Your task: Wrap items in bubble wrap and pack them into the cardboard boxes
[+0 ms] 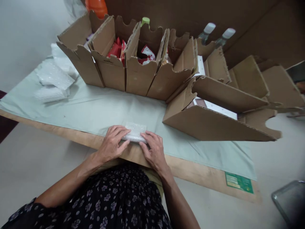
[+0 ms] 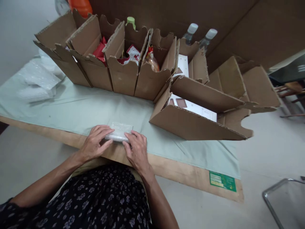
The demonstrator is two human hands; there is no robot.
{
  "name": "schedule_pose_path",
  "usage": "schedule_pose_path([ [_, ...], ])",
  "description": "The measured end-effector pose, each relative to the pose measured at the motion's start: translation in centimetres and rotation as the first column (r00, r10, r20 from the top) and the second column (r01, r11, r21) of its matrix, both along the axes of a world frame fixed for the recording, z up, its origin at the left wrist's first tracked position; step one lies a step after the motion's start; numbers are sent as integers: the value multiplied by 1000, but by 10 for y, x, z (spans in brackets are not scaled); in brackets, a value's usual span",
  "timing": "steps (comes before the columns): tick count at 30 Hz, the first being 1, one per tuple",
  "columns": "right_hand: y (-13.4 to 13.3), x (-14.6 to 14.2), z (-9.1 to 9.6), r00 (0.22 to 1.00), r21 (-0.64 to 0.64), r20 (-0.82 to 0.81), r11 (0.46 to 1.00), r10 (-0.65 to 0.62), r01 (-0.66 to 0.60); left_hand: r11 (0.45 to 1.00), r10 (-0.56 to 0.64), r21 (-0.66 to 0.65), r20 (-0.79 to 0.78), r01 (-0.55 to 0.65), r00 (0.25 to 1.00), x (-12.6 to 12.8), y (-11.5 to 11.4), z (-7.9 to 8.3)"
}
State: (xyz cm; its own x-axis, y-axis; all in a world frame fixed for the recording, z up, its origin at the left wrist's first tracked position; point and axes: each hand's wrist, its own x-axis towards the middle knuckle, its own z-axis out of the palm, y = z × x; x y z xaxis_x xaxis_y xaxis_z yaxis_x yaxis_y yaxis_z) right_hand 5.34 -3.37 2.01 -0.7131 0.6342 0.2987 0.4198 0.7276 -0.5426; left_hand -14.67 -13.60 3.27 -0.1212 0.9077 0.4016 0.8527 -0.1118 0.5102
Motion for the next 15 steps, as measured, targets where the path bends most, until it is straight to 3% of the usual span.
schedule_pose_path([
  [2,1,-1,3,1000,-6,3,1000,-23,23,999,36,-27,9,-35,999,-2,6,-2],
  [7,7,-11,7,988,152,153,988,-37,13,964,214,-147,-59,-220,975,-11,32,-6],
  [9,12,-17,5,975,143,222,989,-12,-20,954,264,-153,15,-259,964,-10,29,-3],
  [11,16,-21,3,972,93,233,996,-28,6,941,323,-180,213,-288,922,-6,18,3],
  [13,17,-24,2,979,27,193,998,-67,63,918,390,-279,493,-283,778,2,4,8],
  [15,14,-23,2,987,-28,136,996,-86,90,894,445,-395,724,-213,527,10,-4,11],
])
